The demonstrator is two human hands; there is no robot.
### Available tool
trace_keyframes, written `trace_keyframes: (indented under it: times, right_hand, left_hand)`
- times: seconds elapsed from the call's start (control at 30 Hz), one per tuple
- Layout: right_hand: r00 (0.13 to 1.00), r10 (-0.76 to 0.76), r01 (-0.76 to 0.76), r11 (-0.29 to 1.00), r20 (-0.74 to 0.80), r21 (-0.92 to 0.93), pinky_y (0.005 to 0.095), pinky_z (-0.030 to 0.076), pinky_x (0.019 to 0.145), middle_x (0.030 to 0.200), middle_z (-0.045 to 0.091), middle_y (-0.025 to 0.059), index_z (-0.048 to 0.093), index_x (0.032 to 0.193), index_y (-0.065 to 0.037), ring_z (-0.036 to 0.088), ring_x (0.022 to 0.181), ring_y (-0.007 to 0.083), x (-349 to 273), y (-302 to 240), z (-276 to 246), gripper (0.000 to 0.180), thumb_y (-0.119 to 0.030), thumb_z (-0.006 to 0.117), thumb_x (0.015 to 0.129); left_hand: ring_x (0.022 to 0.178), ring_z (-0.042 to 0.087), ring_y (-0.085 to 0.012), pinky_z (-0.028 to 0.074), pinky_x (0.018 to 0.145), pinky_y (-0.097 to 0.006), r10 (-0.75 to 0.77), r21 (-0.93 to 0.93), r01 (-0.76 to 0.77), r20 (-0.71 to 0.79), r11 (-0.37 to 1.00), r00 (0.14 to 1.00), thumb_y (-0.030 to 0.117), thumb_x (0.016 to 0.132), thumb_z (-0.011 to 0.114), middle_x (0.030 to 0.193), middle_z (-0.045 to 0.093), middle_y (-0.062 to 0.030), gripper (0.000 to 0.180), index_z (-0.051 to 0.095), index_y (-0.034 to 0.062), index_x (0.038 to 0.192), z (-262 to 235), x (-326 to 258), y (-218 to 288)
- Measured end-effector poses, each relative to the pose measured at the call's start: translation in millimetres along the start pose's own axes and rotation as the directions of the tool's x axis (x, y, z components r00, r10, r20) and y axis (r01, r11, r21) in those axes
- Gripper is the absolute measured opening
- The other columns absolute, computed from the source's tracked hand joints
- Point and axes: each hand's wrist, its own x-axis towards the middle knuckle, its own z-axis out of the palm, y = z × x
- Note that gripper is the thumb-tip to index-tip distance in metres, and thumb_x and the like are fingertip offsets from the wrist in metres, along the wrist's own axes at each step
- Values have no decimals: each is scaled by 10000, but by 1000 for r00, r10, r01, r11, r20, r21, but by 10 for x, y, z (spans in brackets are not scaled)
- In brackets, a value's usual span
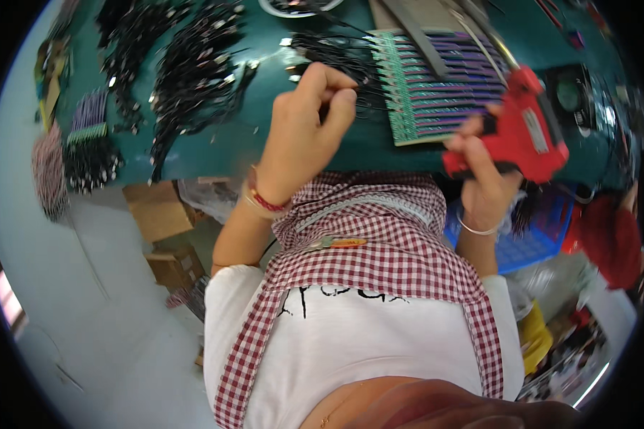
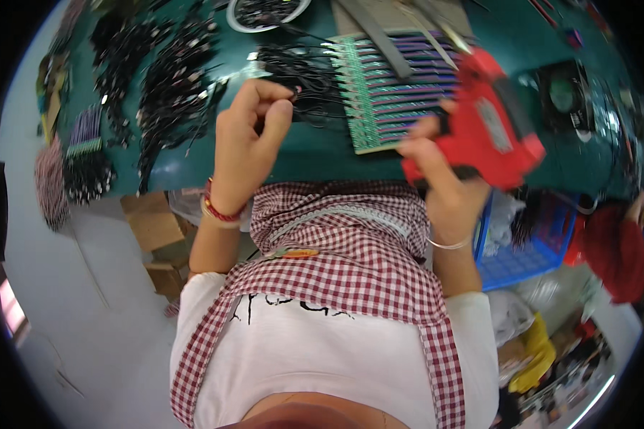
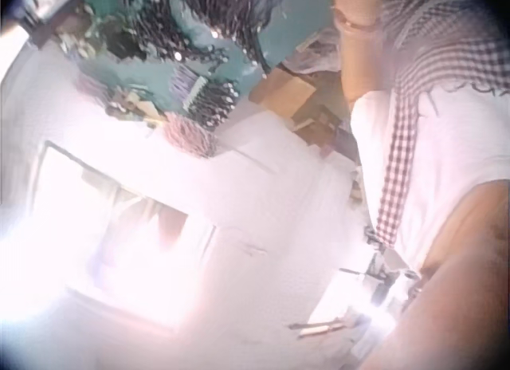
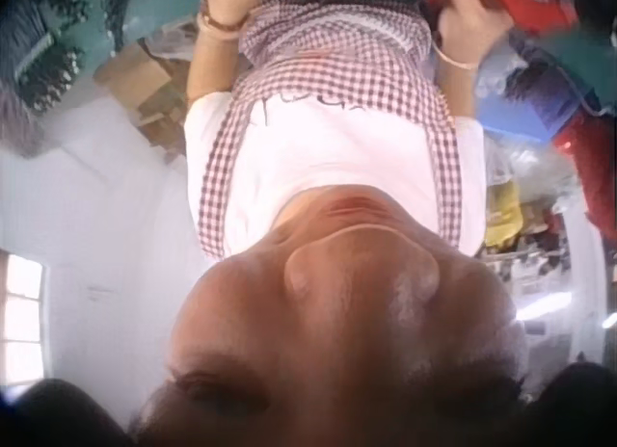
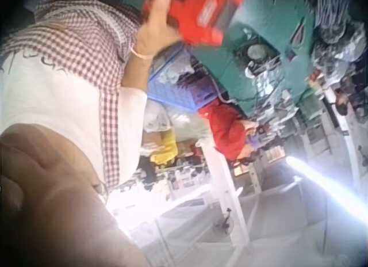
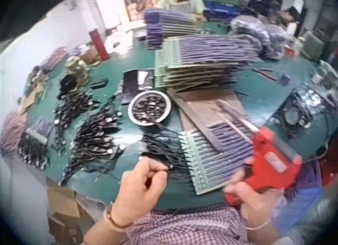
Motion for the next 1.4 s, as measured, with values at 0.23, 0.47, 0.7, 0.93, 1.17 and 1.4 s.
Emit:
trace_keyframes:
  times: [0.23,0.47,0.7,0.93,1.17,1.4]
  right_hand:
    - [997,10,9,972,79,-237,227,494,681,899,648,20,613,1030,-7,615,809,84,29,210,177,304,-3,748,758]
    - [944,269,-281,959,193,38,263,478,597,785,614,56,540,1085,39,583,648,115,120,-70,73,330,-19,662,785]
    - [963,221,-250,947,156,200,298,519,716,897,638,107,496,1170,30,630,789,175,133,87,27,415,2,657,789]
    - [979,82,-51,985,186,-163,245,483,720,922,619,33,584,1038,1,581,826,94,55,56,59,213,-33,659,843]
    - [974,76,-55,993,212,-102,238,476,711,917,615,36,588,1022,6,574,819,92,0,32,83,191,-9,647,841]
    - [974,88,-76,995,207,-66,257,486,673,865,600,98,484,1214,25,585,788,150,0,5,63,477,57,661,773]
  left_hand:
    - [565,647,-255,476,497,-321,36,60,-40,66,997,997,24,817,644,693,641,-139,134,518,5,860,496,-167,220]
    - [552,629,-178,457,492,-277,56,-192,-2,279,981,959,31,844,609,675,632,-100,105,530,2,906,462,-134,73]
    - [475,524,-41,375,438,-212,-149,-332,276,361,902,921,59,881,576,563,585,-29,86,544,-16,908,433,-141,133]
    - [457,521,-37,384,421,-204,-234,-406,427,443,808,865,53,881,585,546,587,-17,79,543,-12,867,435,-145,190]
    - [525,592,-81,471,460,-206,-218,-548,458,446,700,868,8,885,561,645,625,-75,95,480,-27,850,454,-202,201]
    - [551,613,-94,499,481,-217,-216,-542,490,491,683,844,-12,870,557,663,625,-83,105,457,-27,841,448,-196,241]
